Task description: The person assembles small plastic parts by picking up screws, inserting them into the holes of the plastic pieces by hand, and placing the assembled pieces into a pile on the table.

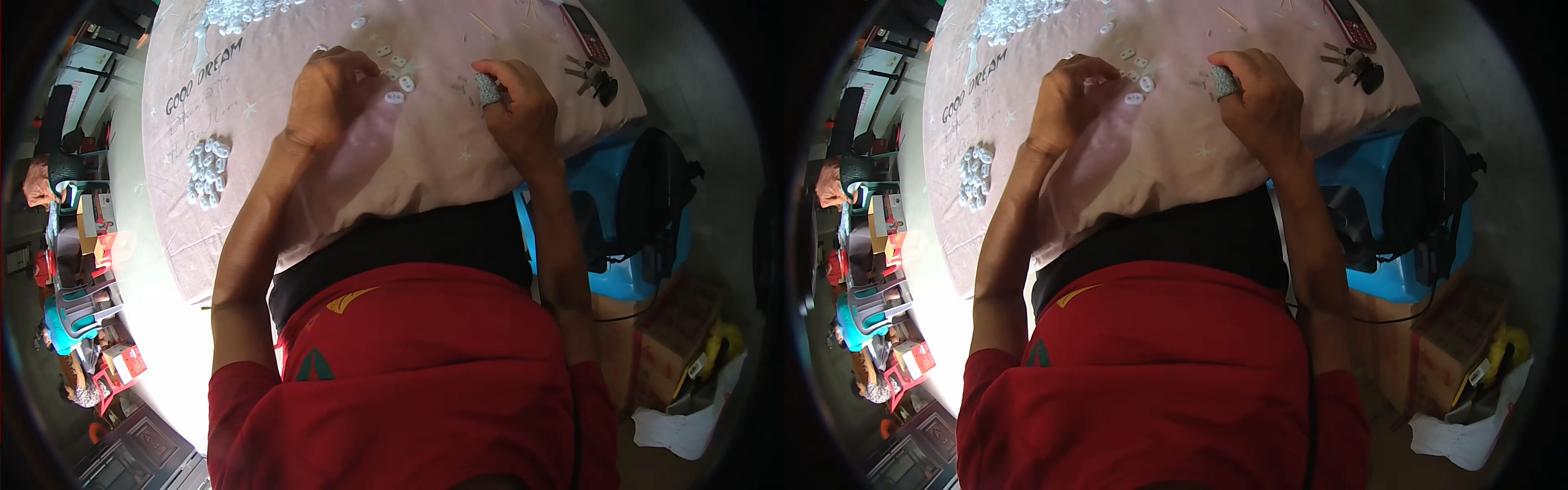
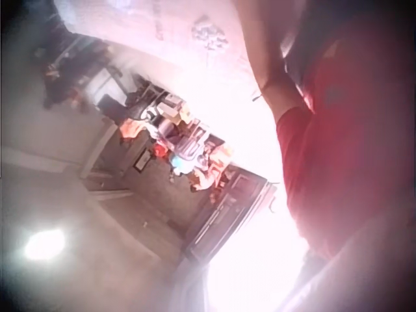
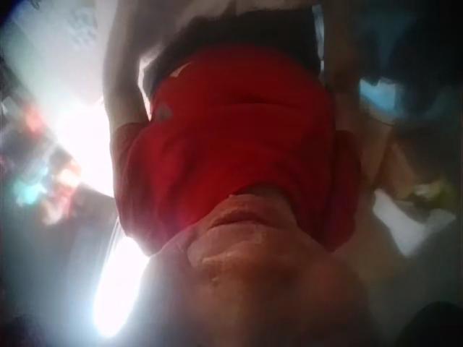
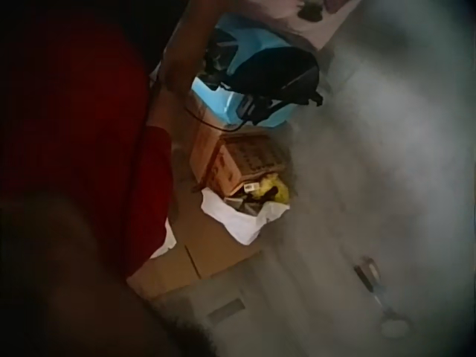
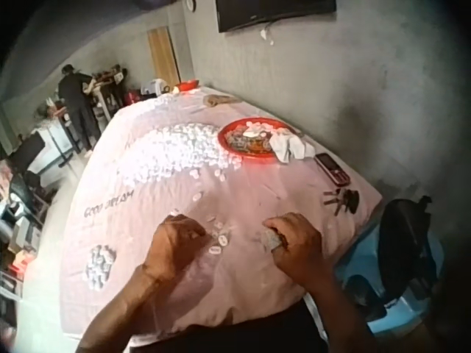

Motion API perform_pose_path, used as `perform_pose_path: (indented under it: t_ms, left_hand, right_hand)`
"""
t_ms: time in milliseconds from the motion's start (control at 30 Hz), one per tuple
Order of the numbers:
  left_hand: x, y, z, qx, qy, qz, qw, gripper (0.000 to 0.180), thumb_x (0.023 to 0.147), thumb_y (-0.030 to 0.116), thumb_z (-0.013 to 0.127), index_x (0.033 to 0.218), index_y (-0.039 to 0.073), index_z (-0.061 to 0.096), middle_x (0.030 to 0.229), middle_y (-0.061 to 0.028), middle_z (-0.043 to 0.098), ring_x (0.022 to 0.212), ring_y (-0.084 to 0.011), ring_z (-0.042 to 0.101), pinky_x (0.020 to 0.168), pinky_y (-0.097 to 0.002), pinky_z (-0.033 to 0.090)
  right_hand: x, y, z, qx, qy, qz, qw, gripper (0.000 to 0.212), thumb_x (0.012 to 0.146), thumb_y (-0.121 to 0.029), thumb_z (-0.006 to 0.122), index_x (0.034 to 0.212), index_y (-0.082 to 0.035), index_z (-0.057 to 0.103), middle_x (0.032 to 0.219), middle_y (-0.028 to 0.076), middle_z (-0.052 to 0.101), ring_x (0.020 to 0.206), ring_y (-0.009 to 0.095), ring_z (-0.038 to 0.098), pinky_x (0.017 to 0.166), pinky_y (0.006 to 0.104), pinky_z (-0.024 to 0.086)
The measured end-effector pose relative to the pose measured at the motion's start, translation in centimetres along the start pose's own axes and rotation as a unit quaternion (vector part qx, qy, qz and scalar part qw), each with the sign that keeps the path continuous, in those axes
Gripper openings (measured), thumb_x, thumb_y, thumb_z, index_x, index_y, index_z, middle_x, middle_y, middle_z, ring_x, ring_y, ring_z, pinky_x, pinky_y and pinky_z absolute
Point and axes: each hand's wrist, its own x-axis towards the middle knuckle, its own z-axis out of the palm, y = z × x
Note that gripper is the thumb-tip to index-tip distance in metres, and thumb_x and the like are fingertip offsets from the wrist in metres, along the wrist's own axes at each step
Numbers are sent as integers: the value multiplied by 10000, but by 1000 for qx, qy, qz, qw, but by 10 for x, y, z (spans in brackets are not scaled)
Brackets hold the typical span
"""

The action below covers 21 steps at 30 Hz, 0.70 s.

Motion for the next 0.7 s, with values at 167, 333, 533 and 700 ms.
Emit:
perform_pose_path:
  t_ms: [167,333,533,700]
  left_hand:
    - [8,-9,5,-137,55,-13,989,154,798,169,698,914,70,718,890,-132,677,802,-297,653,759,-356,522]
    - [14,-7,18,-22,-9,26,999,154,769,155,724,889,59,711,879,-127,682,773,-260,666,710,-347,528]
    - [6,-1,15,-181,55,-50,981,100,791,82,730,879,44,702,863,-66,691,740,-149,649,691,-267,516]
    - [-1,30,3,-399,43,-163,901,109,837,85,721,923,23,696,866,-35,684,762,-88,620,680,-214,490]
  right_hand:
    - [0,-9,-3,97,-55,97,989,275,788,67,583,1034,-23,664,967,92,676,855,168,640,751,276,515]
    - [-1,3,-1,217,-53,191,956,243,828,67,570,1042,0,663,966,54,671,901,105,613,802,242,496]
    - [-2,17,0,313,-34,165,935,243,855,82,538,1052,9,661,975,50,668,905,108,619,833,223,485]
    - [-2,16,-2,370,-53,202,905,235,879,70,526,1062,3,658,982,60,670,903,102,625,803,210,485]
